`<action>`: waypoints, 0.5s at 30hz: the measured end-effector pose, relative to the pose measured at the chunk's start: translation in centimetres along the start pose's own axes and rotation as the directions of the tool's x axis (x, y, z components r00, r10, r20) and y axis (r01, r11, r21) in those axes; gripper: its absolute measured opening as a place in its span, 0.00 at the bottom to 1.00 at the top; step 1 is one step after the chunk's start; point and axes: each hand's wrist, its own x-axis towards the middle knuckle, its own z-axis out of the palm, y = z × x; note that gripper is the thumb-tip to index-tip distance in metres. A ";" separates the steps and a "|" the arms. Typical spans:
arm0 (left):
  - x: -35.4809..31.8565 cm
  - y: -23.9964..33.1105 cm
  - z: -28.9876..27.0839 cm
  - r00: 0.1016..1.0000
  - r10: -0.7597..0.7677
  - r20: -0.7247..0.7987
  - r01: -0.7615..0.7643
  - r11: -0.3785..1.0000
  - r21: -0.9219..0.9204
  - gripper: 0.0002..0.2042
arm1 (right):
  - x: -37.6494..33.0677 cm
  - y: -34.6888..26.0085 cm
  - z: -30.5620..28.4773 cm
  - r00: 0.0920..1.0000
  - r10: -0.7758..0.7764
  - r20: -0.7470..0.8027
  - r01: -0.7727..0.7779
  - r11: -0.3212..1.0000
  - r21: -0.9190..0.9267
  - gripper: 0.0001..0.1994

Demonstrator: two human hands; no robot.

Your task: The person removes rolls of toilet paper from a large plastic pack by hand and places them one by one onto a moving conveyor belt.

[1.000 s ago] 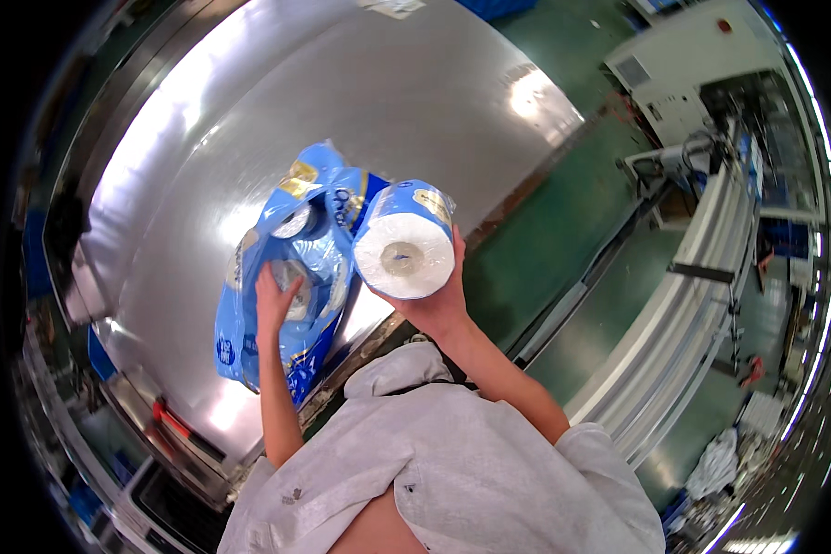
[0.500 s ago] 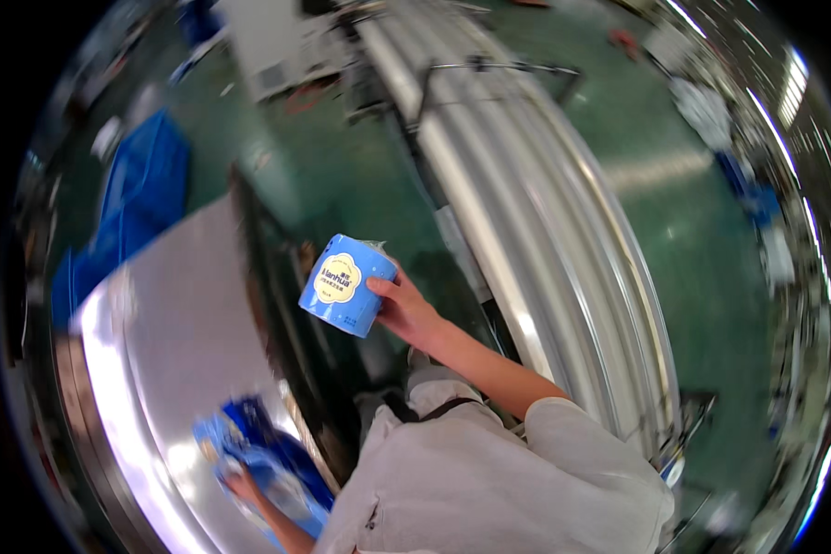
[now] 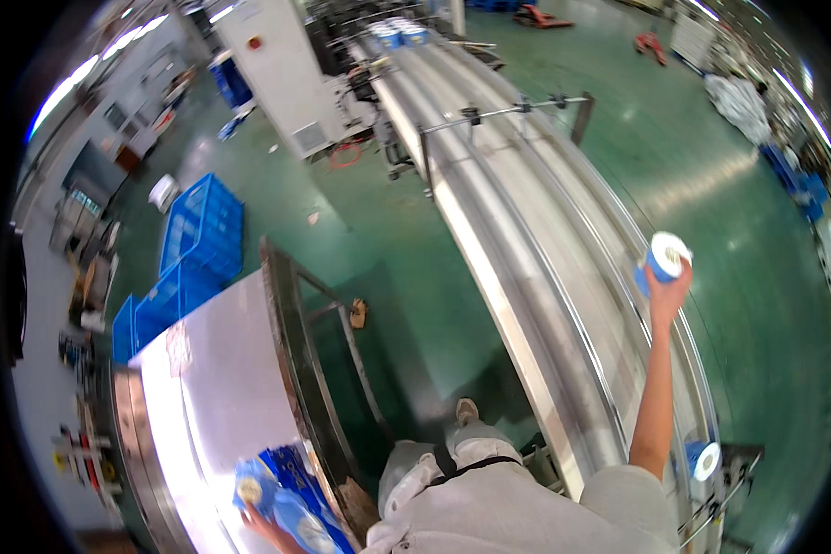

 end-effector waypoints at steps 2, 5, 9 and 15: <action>-1.3 3.7 2.3 0.996 -0.010 0.086 0.022 0.990 -0.138 0.41 | -1.3 1.8 2.1 0.986 -0.003 0.168 0.000 1.000 0.020 0.39; -4.7 7.4 10.1 0.891 -0.044 0.452 0.305 0.795 -0.525 0.24 | -3.1 6.8 4.4 0.949 0.018 0.316 -0.035 0.998 0.047 0.37; -12.0 12.0 17.4 0.652 0.125 0.748 0.464 0.715 -0.524 0.34 | -2.9 9.7 4.4 0.896 -0.059 0.441 0.046 0.998 0.041 0.29; -21.6 16.9 21.6 0.533 0.315 0.785 0.188 0.861 -0.473 0.57 | -9.7 -13.6 2.9 0.702 -0.130 0.700 -0.218 0.897 0.385 0.31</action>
